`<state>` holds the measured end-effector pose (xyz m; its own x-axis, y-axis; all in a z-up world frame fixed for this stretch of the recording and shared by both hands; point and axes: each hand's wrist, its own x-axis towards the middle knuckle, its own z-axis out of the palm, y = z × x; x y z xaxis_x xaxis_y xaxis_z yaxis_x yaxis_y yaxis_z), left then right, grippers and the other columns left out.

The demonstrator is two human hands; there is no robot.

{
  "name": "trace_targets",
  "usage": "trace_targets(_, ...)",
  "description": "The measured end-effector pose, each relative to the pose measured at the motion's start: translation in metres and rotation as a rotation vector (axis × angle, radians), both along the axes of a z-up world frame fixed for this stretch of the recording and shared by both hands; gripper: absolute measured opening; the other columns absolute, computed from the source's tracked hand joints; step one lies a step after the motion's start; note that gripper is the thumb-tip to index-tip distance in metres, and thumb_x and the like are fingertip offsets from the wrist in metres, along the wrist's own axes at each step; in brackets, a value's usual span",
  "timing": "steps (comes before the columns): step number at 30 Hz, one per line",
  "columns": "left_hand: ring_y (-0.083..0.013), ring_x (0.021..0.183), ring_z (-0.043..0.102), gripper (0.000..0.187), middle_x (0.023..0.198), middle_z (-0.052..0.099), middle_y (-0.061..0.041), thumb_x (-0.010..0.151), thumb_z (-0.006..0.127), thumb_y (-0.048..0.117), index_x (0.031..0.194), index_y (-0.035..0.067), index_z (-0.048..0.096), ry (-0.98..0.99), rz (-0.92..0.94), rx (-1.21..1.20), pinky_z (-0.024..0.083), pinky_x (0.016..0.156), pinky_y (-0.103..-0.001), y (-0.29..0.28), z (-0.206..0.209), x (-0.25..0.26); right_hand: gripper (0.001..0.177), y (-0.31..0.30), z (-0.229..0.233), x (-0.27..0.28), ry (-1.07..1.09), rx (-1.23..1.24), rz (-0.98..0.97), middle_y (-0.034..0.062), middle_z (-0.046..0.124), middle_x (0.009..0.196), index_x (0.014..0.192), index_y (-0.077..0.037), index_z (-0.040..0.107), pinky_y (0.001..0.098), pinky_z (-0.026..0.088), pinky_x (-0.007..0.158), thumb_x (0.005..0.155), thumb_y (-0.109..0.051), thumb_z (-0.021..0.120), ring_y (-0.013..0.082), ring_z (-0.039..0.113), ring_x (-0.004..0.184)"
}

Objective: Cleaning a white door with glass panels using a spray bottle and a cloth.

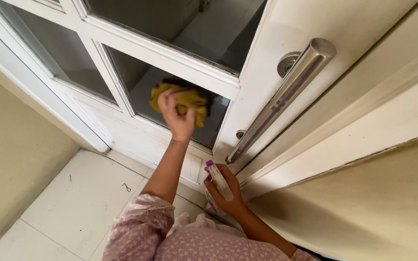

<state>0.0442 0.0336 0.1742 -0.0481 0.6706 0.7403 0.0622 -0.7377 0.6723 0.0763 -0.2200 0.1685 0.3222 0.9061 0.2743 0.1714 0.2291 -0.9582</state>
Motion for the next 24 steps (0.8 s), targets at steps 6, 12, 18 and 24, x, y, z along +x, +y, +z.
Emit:
trace_targets(6, -0.0443, 0.13, 0.045, 0.06, 0.134, 0.046, -0.025, 0.066, 0.071, -0.006, 0.124, 0.0, 0.058, 0.298, -0.074, -0.237, 0.041, 0.112, -0.05, -0.047, -0.115, 0.001, 0.033, -0.008, -0.007, -0.002, 0.108, -0.064, -0.035, 0.004, 0.065, 0.09, 0.125, -0.002, 0.059, 0.026, 0.048, 0.067, 0.093, 0.001, 0.066, 0.0089, 0.06, 0.079)
trace_targets(12, -0.0334, 0.122, 0.052, 0.04, 0.119, 0.055, -0.017, 0.063, 0.068, -0.01, 0.101, 0.004, 0.071, 0.226, -0.263, -0.175, 0.048, 0.108, -0.042, -0.049, -0.047, 0.001, 0.033, -0.012, -0.008, -0.012, 0.101, -0.032, -0.042, 0.0041, 0.065, 0.091, 0.125, -0.003, 0.059, 0.026, 0.049, 0.067, 0.093, 0.002, 0.066, 0.0088, 0.06, 0.079)
trace_targets(18, -0.0414, 0.133, 0.046, 0.058, 0.143, 0.043, -0.025, 0.085, 0.071, -0.003, 0.139, -0.005, 0.049, 0.019, 0.076, -0.204, 0.039, 0.116, -0.047, 0.044, -0.047, -0.039, 0.032, -0.018, -0.005, -0.015, 0.08, 0.005, -0.07, 0.0042, 0.066, 0.091, 0.125, -0.003, 0.059, 0.0259, 0.049, 0.068, 0.093, 0.002, 0.066, 0.0087, 0.06, 0.08)
trace_targets(24, -0.0379, 0.126, 0.048, 0.051, 0.13, 0.048, -0.018, 0.071, 0.072, -0.003, 0.12, 0.003, 0.061, 0.232, -0.249, -0.232, 0.038, 0.113, -0.043, -0.045, -0.086, 0.004, 0.032, -0.006, -0.002, -0.027, 0.069, 0.055, -0.091, 0.0044, 0.066, 0.091, 0.125, -0.003, 0.059, 0.0259, 0.05, 0.069, 0.094, 0.002, 0.065, 0.0086, 0.061, 0.081)
